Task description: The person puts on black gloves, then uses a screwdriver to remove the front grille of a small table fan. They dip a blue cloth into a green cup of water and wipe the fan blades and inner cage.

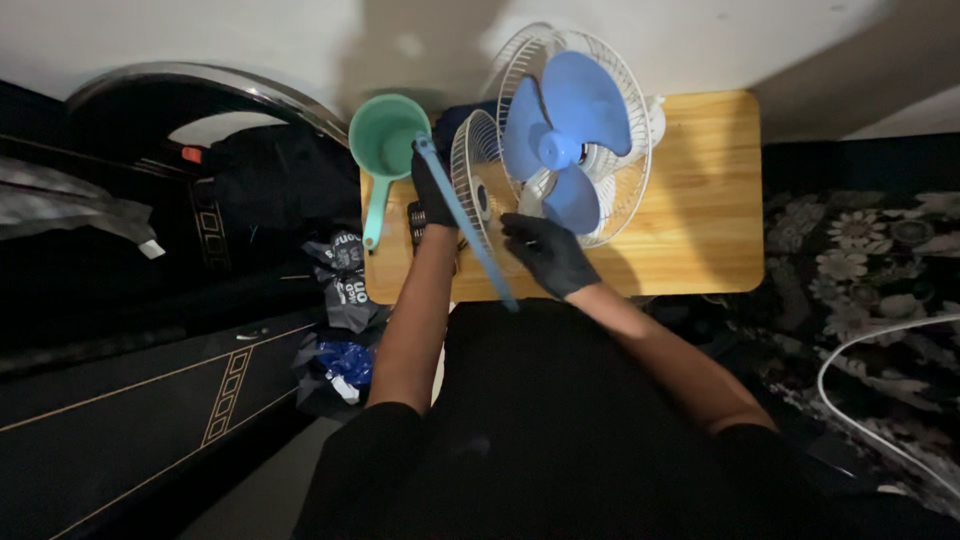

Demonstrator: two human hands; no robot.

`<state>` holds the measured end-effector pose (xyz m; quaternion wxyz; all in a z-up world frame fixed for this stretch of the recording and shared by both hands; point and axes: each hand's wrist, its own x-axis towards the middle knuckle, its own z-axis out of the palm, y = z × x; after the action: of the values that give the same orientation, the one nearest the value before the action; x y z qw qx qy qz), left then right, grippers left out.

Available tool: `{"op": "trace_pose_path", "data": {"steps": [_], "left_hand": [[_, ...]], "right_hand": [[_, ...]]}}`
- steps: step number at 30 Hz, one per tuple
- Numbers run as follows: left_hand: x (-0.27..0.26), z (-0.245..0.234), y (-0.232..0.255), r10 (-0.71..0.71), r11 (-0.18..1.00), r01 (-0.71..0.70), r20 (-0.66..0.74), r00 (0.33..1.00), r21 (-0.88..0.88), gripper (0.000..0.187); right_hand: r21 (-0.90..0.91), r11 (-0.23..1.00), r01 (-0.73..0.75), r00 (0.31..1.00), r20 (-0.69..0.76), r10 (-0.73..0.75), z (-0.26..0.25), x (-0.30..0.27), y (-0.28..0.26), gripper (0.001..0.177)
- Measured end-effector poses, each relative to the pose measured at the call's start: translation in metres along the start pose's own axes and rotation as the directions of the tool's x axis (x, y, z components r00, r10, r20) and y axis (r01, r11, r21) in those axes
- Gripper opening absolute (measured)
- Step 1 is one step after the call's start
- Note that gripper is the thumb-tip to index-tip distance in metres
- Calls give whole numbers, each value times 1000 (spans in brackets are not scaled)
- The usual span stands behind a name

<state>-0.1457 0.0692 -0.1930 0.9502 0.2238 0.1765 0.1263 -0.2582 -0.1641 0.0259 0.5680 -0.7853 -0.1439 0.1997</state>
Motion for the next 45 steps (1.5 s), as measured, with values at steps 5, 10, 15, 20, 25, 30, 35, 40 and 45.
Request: {"op": "trace_pose_path", "data": {"steps": [5, 10, 15, 20, 25, 30, 35, 40, 45], "left_hand": [[8, -7, -12, 333, 746, -180, -125, 935, 641, 51], [11, -22, -22, 442, 721, -320, -52, 895, 615, 44], [21, -24, -16, 390, 912, -370, -89, 917, 179, 36], [20, -28, -8, 343, 835, -217, -170, 924, 506, 39], [7, -38, -5, 495, 620, -365, 15, 869, 695, 37], [7, -29, 0, 408, 667, -185, -146, 901, 722, 42], [-8, -16, 19, 71, 540, 150, -222, 972, 828, 63], [-42, 6, 52, -120, 860, 102, 2, 993, 500, 51], [-83, 41, 91, -204, 948, 132, 235, 950, 288, 50]], "right_hand": [[-247, 960, 131, 991, 71, -117, 21, 6, 9, 50], [-374, 924, 85, 991, -61, -116, 30, 10, 20, 32], [-360, 921, 150, 974, -105, -200, 23, 9, 20, 25], [-345, 937, 59, 995, -58, -85, 18, 11, 15, 25], [-157, 988, 9, 998, -58, -18, 8, 0, 8, 28], [27, 1000, -3, 998, -56, 5, -7, -18, 18, 28], [396, 905, -158, 982, 159, 102, -33, -20, 28, 34], [480, 828, -289, 954, 220, 205, -63, -34, 16, 31], [671, 695, -260, 957, 278, 89, -87, -33, 2, 33]]}}
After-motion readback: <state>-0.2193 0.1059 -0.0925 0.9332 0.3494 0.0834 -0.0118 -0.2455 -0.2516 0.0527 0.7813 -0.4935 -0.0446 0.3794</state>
